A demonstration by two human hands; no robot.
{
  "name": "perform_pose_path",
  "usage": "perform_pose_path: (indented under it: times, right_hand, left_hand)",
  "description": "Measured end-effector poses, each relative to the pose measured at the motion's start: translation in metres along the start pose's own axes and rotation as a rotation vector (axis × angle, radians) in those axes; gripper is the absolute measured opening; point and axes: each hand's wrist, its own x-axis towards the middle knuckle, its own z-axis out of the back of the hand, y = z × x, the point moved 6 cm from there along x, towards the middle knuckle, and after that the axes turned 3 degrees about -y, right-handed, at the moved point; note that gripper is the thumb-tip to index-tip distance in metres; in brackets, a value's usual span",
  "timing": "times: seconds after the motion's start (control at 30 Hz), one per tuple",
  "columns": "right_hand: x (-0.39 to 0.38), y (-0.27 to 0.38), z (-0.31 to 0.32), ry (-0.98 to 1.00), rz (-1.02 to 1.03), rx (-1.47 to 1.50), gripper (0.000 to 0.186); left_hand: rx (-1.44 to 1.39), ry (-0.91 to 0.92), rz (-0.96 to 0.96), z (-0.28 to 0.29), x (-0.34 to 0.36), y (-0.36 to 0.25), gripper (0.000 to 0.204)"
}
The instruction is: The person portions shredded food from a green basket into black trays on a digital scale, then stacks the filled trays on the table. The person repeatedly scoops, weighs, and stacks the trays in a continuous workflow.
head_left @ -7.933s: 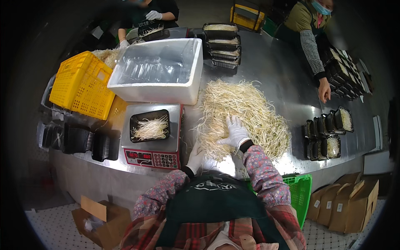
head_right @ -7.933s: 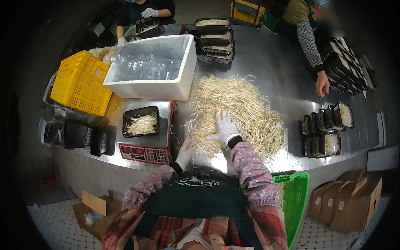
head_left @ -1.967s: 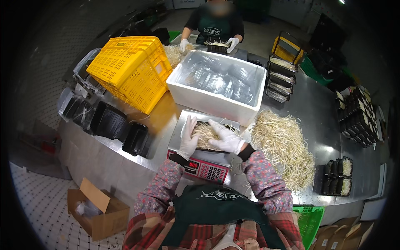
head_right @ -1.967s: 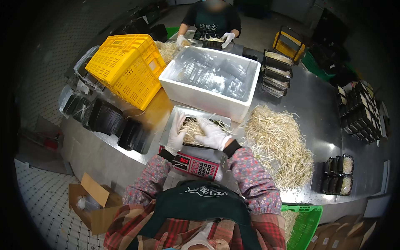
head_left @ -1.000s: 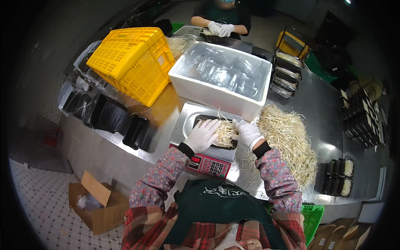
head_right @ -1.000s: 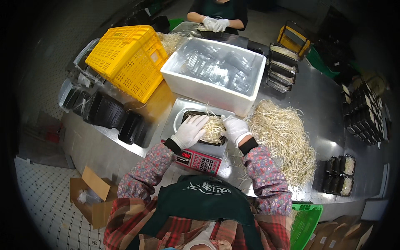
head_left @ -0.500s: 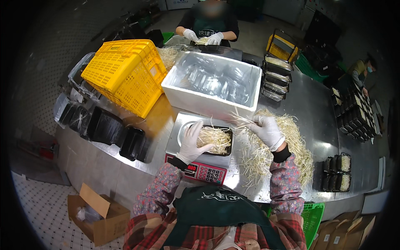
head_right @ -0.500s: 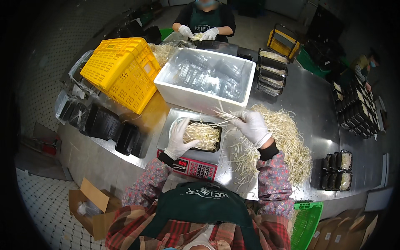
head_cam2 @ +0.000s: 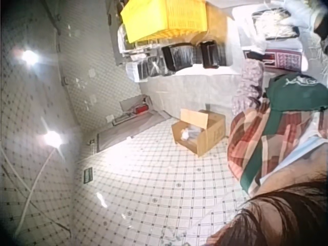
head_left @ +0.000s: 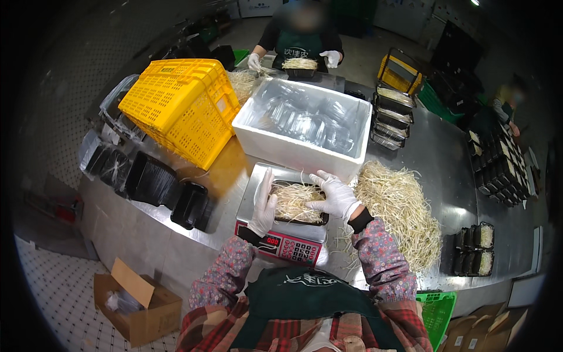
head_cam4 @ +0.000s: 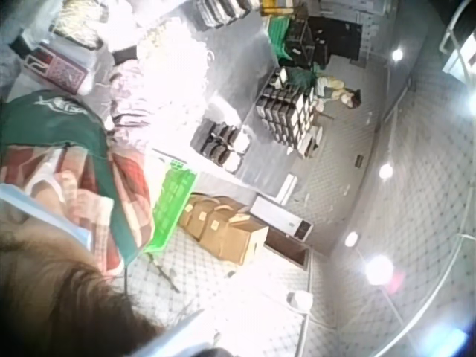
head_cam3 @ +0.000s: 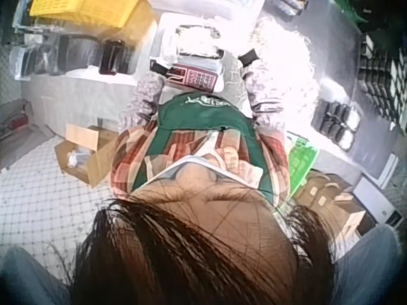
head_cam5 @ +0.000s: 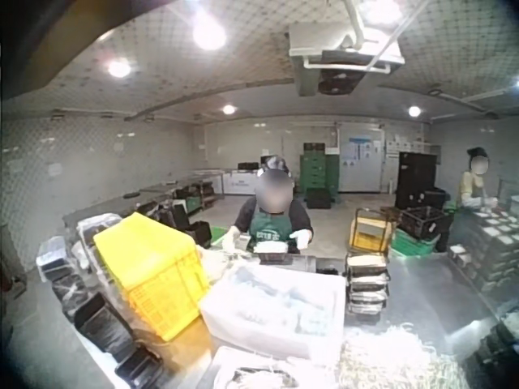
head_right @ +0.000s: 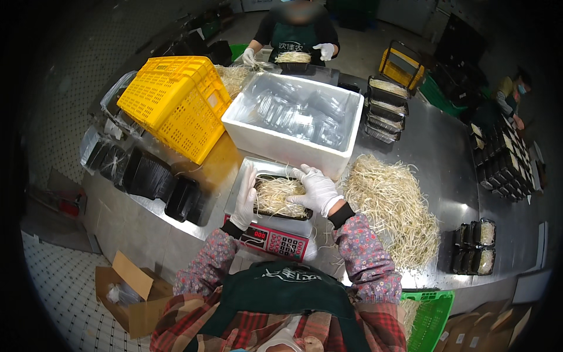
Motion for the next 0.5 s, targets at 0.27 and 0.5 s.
perform_pose_path:
  times: [0.27, 0.5]
  right_hand:
    - [0.01, 0.031, -0.02, -0.016, 0.04, -0.07, 0.112]
    - [0.013, 0.011, -0.019, -0.073, -0.042, -0.027, 0.111]
  left_hand:
    - [-0.508, -0.174, 0.054, -0.035, 0.03, -0.034, 0.058]
    - [-0.171, -0.322, 0.108, 0.064, 0.021, -0.036, 0.063]
